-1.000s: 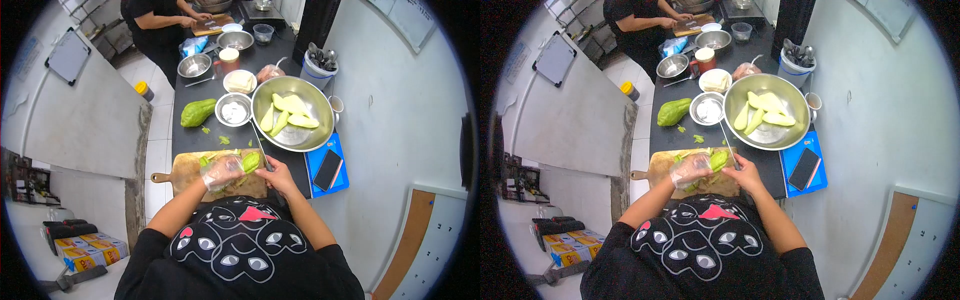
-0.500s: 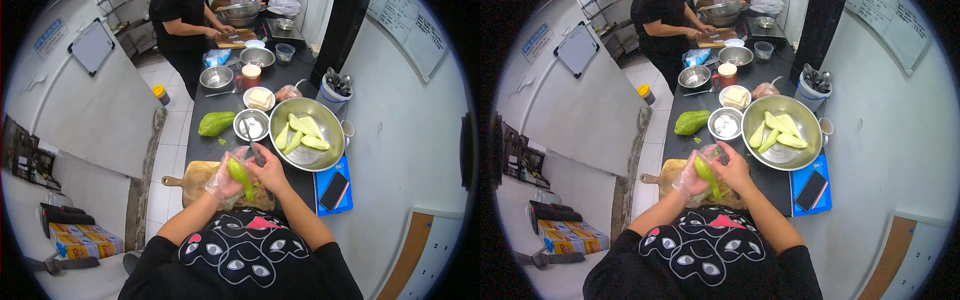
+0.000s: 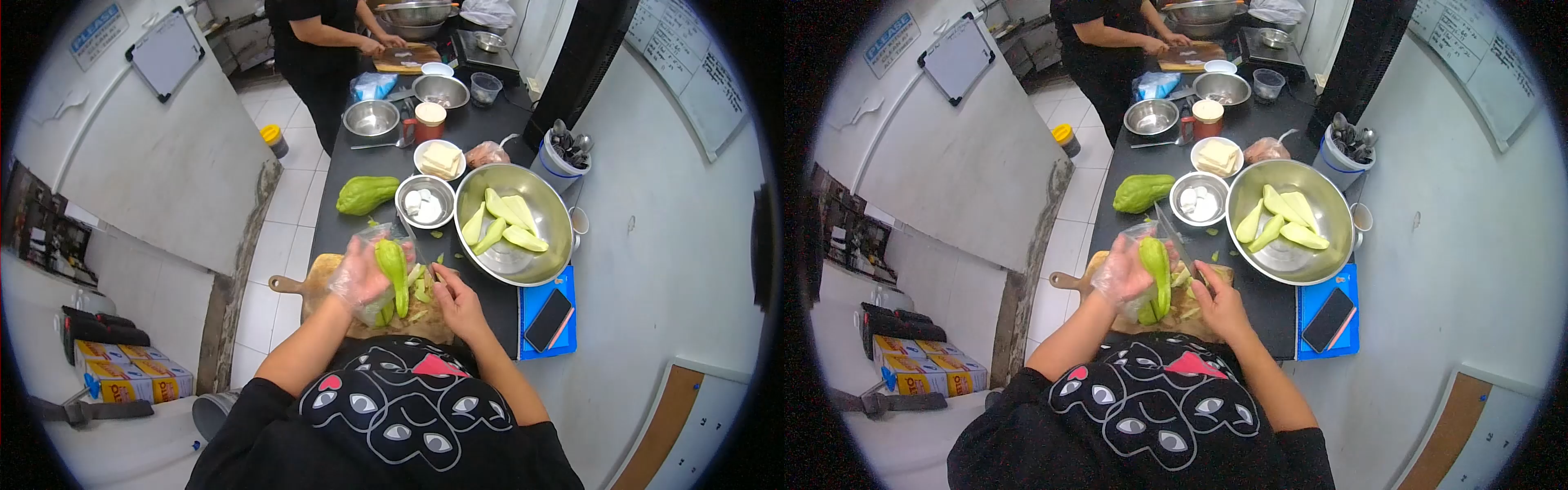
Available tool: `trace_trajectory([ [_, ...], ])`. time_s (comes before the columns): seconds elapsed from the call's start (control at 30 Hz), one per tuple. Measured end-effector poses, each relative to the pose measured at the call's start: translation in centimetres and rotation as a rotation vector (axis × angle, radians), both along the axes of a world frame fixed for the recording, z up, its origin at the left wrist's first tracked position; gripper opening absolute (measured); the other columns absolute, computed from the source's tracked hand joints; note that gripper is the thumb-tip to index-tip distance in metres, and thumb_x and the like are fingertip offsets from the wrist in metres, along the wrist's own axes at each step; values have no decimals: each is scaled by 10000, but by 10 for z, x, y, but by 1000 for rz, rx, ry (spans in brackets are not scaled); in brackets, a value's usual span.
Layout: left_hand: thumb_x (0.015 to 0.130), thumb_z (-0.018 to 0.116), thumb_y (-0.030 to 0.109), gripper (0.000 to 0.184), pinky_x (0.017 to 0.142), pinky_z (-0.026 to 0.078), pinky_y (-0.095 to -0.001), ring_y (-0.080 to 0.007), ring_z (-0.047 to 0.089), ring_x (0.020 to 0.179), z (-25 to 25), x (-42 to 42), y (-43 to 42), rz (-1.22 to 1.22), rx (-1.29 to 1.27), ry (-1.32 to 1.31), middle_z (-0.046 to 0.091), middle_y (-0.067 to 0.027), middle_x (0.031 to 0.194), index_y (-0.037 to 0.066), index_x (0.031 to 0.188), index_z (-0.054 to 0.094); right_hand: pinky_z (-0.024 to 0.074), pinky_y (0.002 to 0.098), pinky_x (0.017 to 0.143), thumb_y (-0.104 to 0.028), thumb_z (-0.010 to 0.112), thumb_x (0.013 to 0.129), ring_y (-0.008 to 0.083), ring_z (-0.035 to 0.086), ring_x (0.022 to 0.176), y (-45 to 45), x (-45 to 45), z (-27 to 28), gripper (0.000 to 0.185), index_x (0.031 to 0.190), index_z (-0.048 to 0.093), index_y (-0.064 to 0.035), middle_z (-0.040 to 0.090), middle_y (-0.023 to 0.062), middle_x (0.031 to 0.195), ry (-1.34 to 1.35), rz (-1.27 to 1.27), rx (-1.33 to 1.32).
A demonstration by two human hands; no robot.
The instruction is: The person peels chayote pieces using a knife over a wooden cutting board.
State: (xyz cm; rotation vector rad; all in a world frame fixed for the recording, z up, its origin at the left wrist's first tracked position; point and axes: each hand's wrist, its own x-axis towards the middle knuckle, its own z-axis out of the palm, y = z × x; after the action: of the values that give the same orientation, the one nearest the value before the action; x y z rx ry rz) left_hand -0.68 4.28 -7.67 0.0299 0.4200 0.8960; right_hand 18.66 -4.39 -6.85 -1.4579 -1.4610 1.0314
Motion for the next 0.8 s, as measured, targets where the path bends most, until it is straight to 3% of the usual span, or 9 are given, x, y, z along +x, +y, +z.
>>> trace_trajectory([
  [0.03,947,230,534,558,970,371,-531,-374,478,1095,0,0,0,-5,17,-18,491,-228,1167,106,1291,326,432,200,690,-167,561,905,39,485,735,-2,0,3,406,1288,488,-52,607,19,1024,-15,16,-3],
  [0.13,958,400,362,413,972,389,-510,-354,496,1094,2,7,-2,-79,52,-77,503,-205,1172,84,1262,381,437,299,883,-276,626,855,211,586,1063,2,-7,16,493,1278,491,-61,585,177,1182,61,24,-80],
  [0.23,930,495,224,347,969,409,-475,-315,524,1082,14,13,-8,-242,282,68,522,-165,1171,89,1243,437,411,294,927,-266,675,818,209,550,1118,6,-9,32,564,1298,468,-53,561,167,1227,-106,63,3],
  [0.27,935,487,198,332,954,429,-428,-258,539,1079,21,12,-14,-257,301,122,537,-117,1171,91,1248,455,403,292,936,-255,686,808,206,539,1128,9,-7,31,580,1303,463,-51,556,163,1235,-57,78,-6],
  [0.47,927,517,314,393,812,471,-320,-157,554,968,-3,20,-20,-170,459,543,540,-64,1139,105,1253,453,388,285,953,-211,710,785,184,514,1143,17,-11,21,605,1307,456,-39,557,140,1237,172,136,-44],
  [0.57,925,507,372,382,739,469,-295,-166,547,883,-5,29,-20,-52,271,543,555,-66,1072,126,1216,475,401,287,937,-210,672,816,177,532,1123,15,-17,40,551,1302,466,-54,570,136,1220,67,109,-89],
  [0.63,933,478,393,357,712,477,-296,-170,551,846,-3,20,-11,-19,231,355,566,-69,1033,145,1189,487,411,291,925,-218,633,844,190,549,1115,12,-18,45,502,1297,477,-69,572,142,1219,61,99,-119],
  [0.77,909,516,383,258,634,521,-314,-190,596,782,7,3,18,157,-24,144,600,-82,928,193,1083,524,438,301,888,-235,565,884,250,582,1086,-5,-5,33,424,1278,504,-89,590,166,1178,-32,170,57],
  [0.8,921,485,406,295,626,534,-320,-206,600,766,23,2,20,229,-12,160,604,-93,926,156,1076,516,440,305,886,-239,557,888,268,579,1090,-10,-2,35,416,1274,508,-92,587,176,1175,-50,192,44],
])
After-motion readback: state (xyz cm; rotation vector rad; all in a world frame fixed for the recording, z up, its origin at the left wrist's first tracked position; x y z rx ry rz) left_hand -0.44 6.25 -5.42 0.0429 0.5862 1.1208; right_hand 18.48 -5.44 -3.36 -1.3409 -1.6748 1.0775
